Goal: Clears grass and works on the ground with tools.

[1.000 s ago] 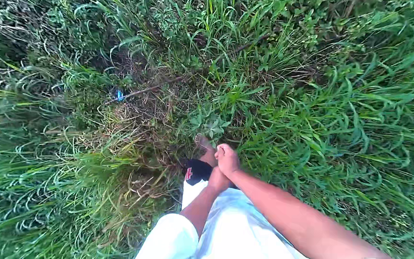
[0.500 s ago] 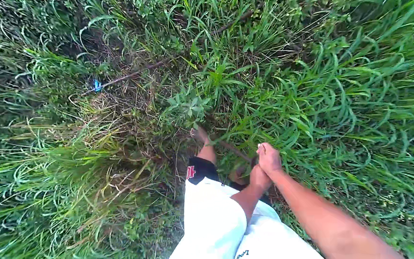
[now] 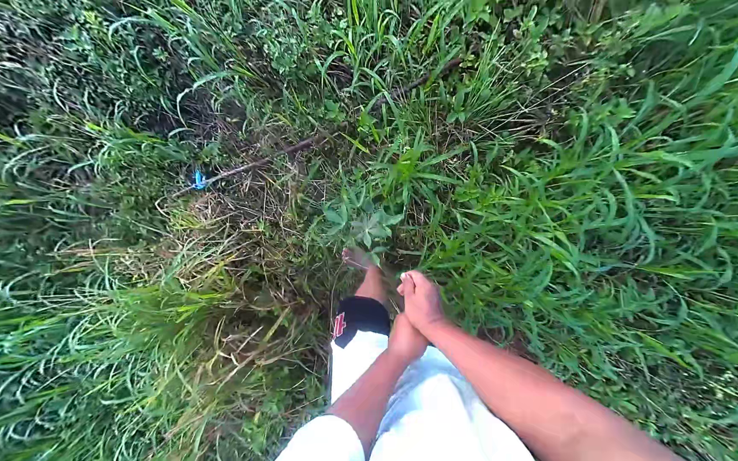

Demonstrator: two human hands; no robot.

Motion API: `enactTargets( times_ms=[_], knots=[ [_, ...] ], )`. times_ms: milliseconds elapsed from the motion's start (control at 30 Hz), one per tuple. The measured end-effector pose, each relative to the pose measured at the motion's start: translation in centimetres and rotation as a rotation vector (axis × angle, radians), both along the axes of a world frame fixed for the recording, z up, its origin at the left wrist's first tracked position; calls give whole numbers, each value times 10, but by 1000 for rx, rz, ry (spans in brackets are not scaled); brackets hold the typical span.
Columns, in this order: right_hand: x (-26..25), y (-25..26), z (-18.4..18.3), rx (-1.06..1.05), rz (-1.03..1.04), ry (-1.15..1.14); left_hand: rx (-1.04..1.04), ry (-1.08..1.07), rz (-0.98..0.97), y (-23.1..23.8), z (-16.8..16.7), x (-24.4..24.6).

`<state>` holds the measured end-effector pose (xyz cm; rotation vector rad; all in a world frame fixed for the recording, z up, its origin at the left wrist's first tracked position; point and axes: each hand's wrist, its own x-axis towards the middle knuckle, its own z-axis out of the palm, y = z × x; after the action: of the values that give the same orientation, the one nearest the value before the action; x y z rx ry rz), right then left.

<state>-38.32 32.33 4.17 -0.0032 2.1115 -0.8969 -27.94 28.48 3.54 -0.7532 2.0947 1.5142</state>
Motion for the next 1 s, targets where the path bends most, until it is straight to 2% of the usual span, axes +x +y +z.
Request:
enactTargets(
  times_ms=[133,300,433,600,700,833,933,1000],
  knots=[
    [-46,-12,-19,99,75,-2,21,1,44,-3,-13,-43],
    [-81,40,-26,215,112,43,-7,-86,37,58,-25,-81],
    [-77,58,-33,227,115,51,-44,-100,34,79,-34,-79],
    [-72,56,-36,198,85,123,-61,-40,72,75,-35,-77],
    [-53,52,-31,139,75,58,-69,-5,111,73,-31,-54],
    [-70,58,-9,179,71,32,-63,117,109,78,-17,-67],
    [-74,56,2,205,68,22,-27,235,136,79,-43,-62],
    [-72,55,3,242,56,46,42,265,112,74,-38,-60]
  ],
)
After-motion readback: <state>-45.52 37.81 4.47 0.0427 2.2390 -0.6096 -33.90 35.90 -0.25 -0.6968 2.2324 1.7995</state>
